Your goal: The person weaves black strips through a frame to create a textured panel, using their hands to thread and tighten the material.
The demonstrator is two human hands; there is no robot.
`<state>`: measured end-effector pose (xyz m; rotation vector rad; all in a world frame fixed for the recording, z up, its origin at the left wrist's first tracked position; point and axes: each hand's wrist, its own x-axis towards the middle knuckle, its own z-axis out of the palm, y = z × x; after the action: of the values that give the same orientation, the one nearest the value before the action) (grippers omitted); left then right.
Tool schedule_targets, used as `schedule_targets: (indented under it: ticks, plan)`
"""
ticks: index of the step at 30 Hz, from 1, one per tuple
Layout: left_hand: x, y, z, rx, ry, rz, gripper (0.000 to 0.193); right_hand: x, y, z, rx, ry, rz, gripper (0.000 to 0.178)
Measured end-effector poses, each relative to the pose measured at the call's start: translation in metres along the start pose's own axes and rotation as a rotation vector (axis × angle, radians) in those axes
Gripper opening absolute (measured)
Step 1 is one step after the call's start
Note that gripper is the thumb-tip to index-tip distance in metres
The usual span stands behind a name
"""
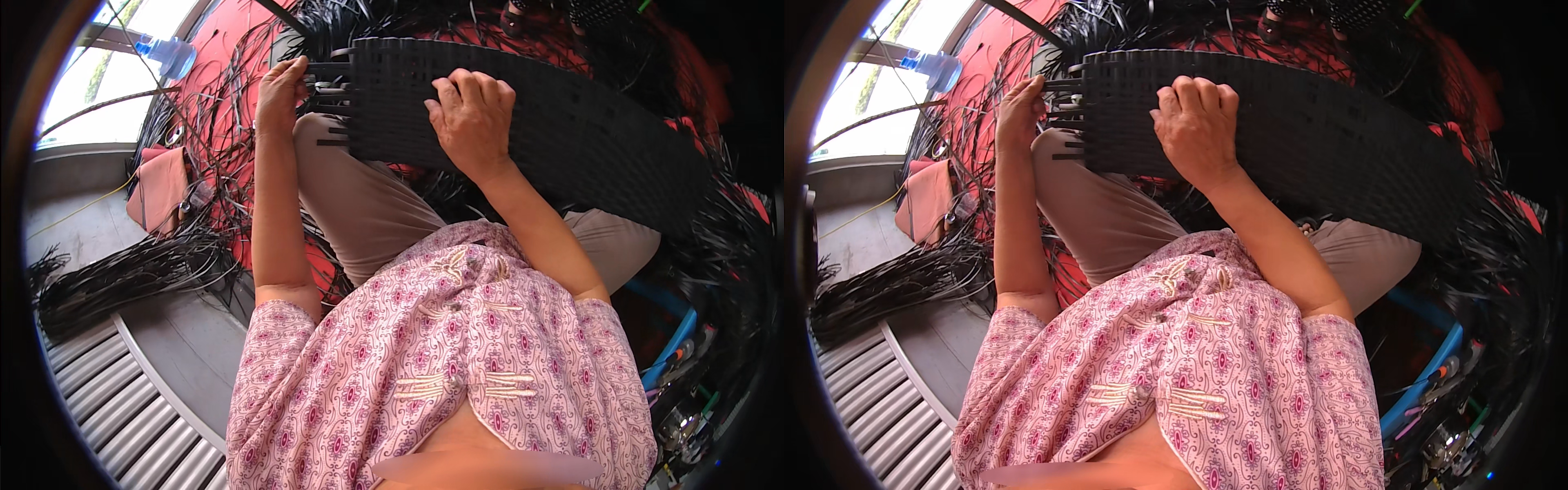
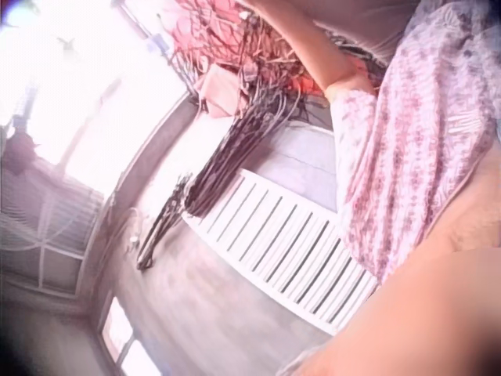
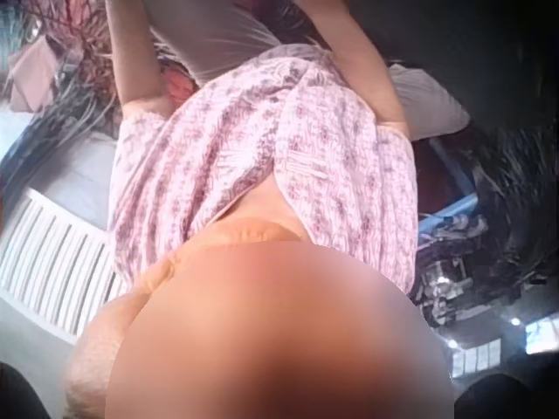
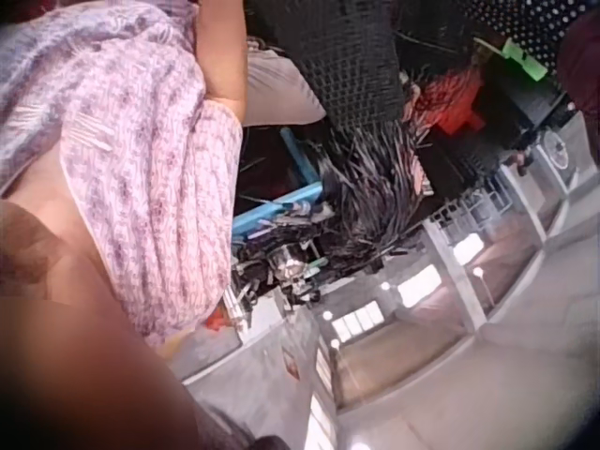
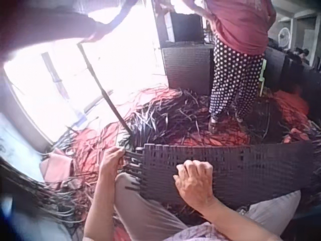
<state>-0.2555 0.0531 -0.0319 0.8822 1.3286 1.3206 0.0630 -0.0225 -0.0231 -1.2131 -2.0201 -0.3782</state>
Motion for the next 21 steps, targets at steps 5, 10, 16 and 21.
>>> schedule_targets:
  ticks: [5, 10, 16, 21]
  plan:
    - [0.003, 0.0, 0.007, 0.148, 0.006, 0.043, 0.018, -0.005, 0.003, 0.0, -0.009, -0.054, 0.007, 0.041]
    - [-0.004, -0.001, 0.01, 0.115, 0.044, 0.019, 0.029, 0.001, 0.002, 0.003, -0.021, -0.101, 0.051, 0.047]
    - [-0.011, -0.003, -0.007, 0.154, 0.02, -0.068, 0.04, -0.001, 0.003, 0.006, 0.002, -0.114, 0.08, 0.049]
    - [-0.02, -0.004, -0.017, 0.281, -0.006, -0.086, 0.036, -0.01, 0.005, -0.006, 0.002, -0.068, 0.038, 0.053]
